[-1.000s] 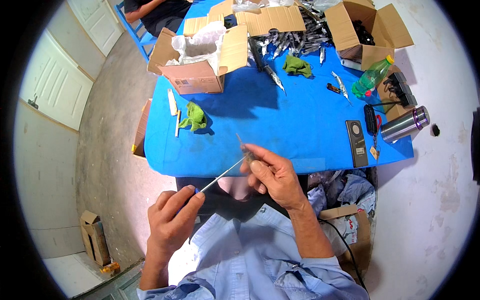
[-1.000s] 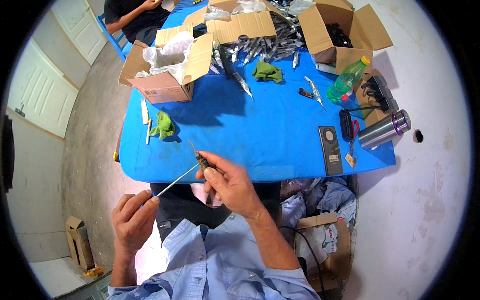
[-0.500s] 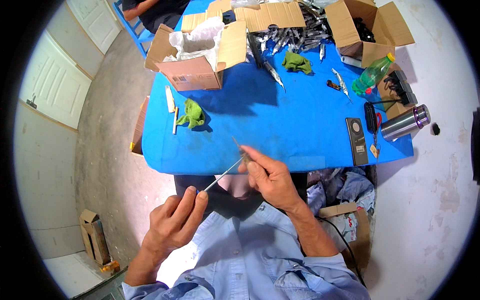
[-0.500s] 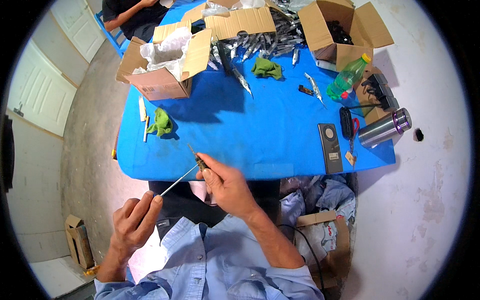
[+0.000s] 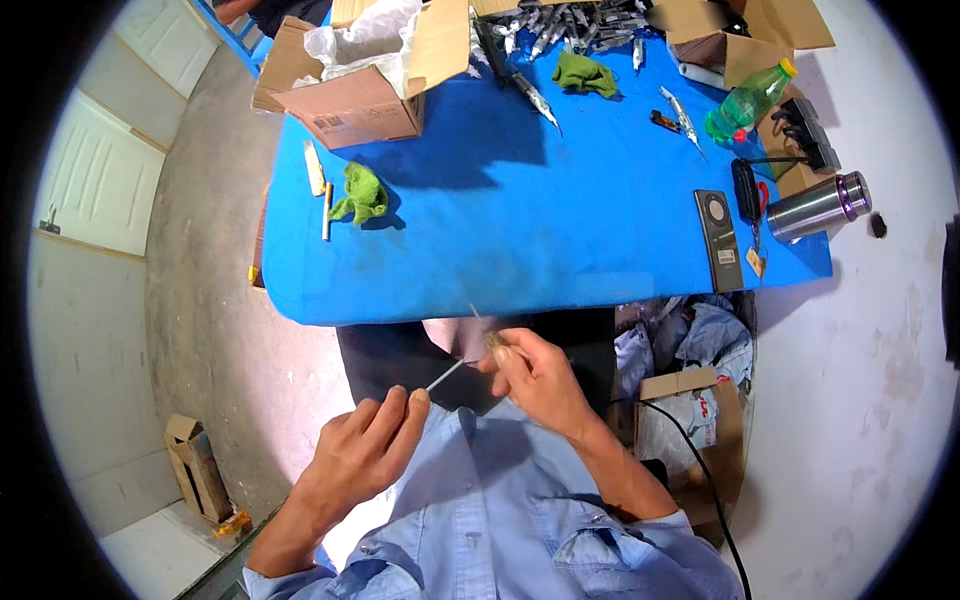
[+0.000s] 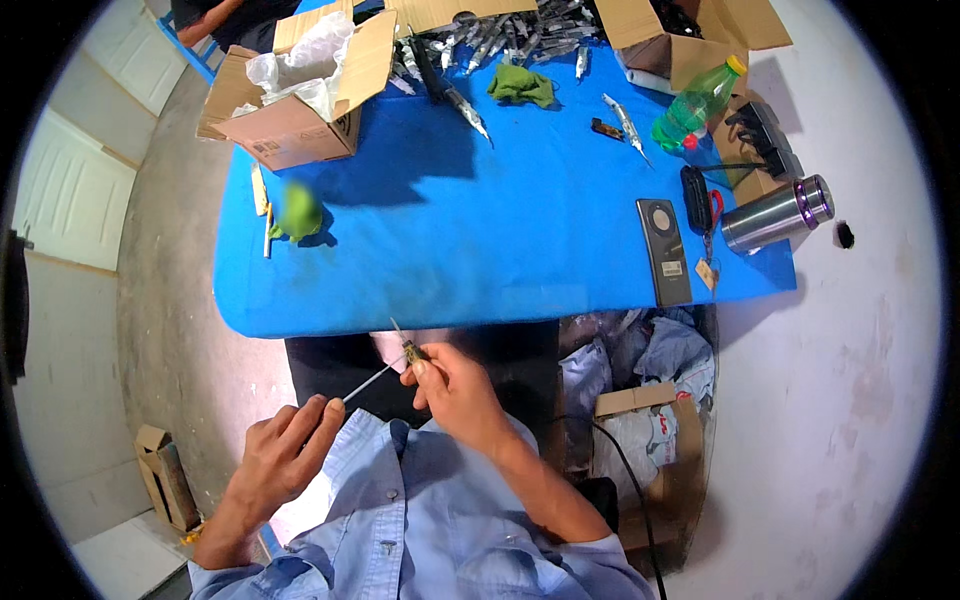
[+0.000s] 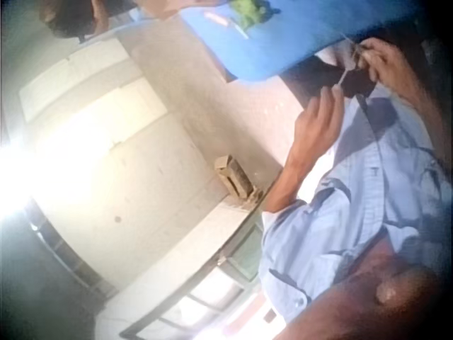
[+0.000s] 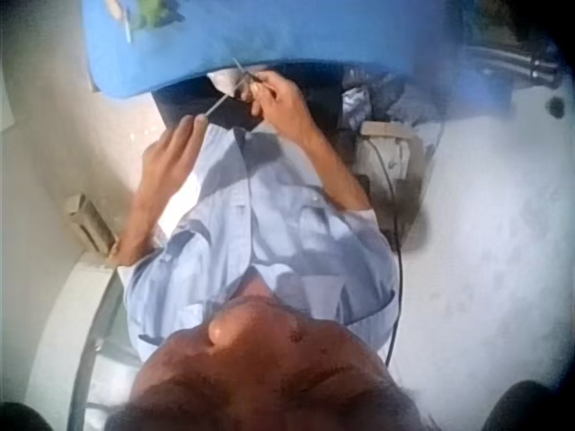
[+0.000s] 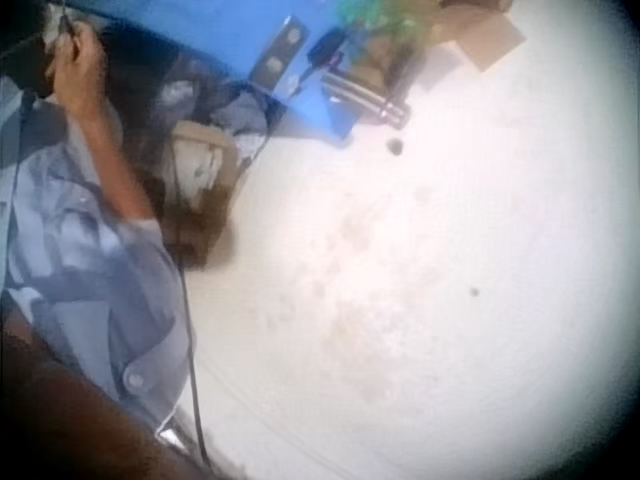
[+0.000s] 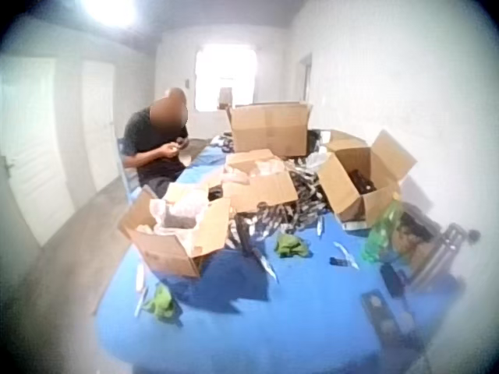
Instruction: The person uses a screwdriver to manipulate a small electronic component over a blue work surface. They repeatedly insert and remove the screwdriver from the component while holding it with the other hand. Cardboard boxes, tools, and a green cloth are visible on the table.
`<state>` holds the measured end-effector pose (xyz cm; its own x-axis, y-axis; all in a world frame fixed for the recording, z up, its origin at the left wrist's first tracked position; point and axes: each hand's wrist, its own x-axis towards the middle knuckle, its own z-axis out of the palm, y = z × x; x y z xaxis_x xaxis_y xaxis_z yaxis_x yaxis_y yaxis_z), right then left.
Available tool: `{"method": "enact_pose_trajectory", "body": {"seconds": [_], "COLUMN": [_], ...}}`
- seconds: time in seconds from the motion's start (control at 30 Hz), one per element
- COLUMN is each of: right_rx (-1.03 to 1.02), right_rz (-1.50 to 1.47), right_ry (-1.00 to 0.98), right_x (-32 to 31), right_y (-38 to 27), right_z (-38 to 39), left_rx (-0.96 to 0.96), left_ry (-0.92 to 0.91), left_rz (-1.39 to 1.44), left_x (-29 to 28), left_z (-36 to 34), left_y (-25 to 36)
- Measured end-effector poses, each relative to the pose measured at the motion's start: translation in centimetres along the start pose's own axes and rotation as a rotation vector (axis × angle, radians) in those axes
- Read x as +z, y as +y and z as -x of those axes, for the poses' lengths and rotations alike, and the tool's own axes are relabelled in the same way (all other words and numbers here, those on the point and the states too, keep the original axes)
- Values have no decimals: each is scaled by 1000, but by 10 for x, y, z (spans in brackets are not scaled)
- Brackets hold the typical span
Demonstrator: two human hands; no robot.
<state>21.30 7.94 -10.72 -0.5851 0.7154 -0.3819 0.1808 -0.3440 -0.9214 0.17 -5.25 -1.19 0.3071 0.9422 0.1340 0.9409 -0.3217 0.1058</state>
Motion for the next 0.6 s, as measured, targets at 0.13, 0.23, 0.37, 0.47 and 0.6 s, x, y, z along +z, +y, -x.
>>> {"method": "enact_pose_trajectory", "body": {"seconds": [0.13,0.23,0.37,0.47,0.6], "right_rx": [-126,-43,32,44,-8], "right_rz": [-43,-167,-183,-122,-110], "right_ry": [-23,-36,-119,-123,-128], "right_x": [0,-4,-8,-8,-3], "right_y": [20,8,17,15,21], "right_z": [-8,-14,-28,-29,-30], "left_rx": [-18,-2,-32,-25,35], "left_ry": [-2,36,27,-28,-21], "left_rz": [17,-14,-5,-38,-72], "left_x": [11,19,17,11,8], "left_z": [-5,-7,-13,-19,-25], "left_y": [-1,-7,-9,-10,-14]}}
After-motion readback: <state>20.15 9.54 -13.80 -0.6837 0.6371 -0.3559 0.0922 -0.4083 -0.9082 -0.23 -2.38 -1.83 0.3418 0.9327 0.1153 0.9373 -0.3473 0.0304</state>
